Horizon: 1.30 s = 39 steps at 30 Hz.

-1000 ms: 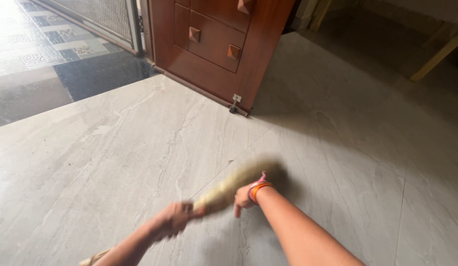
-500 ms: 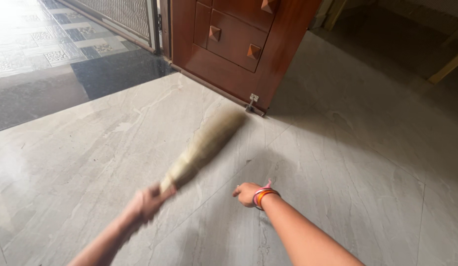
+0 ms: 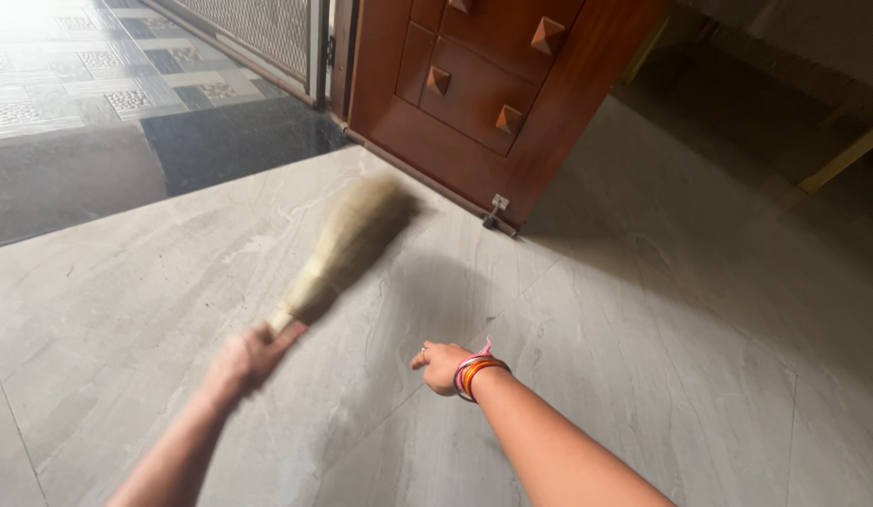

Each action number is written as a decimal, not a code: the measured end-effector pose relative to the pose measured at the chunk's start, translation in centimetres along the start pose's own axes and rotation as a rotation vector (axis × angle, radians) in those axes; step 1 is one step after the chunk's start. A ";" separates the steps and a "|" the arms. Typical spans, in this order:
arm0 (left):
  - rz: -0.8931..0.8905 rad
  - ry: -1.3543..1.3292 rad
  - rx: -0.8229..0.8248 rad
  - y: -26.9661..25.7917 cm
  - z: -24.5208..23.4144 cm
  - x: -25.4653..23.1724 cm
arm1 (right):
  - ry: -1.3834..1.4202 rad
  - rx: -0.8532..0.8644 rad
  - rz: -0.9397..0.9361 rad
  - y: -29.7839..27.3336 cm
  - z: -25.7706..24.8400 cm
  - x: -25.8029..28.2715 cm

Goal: The person lifts and folds a black doormat to move it aside, then uses a traditional straw broom to sweep the tiled floor. The sweeping continues from the interior room across a threshold onto a patterned tiled area and up a short flight of stairs.

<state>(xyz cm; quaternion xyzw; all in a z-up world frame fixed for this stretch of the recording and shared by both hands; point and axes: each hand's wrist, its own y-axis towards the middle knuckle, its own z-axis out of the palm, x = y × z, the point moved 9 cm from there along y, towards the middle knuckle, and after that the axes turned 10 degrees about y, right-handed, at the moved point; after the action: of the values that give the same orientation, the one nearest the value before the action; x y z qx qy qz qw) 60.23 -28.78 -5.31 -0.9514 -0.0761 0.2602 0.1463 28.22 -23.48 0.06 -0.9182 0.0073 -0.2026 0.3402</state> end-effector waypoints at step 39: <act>-0.194 0.148 0.287 -16.1 -3.6 14.9 | -0.169 0.565 -0.262 5.8 14.0 12.6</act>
<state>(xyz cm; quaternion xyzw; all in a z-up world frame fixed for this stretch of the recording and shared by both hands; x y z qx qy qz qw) 73.65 -11.13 -4.29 -0.9255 -0.1189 0.1822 0.3101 45.77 -21.10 -8.60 -0.7941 -0.1959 -0.1617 0.5522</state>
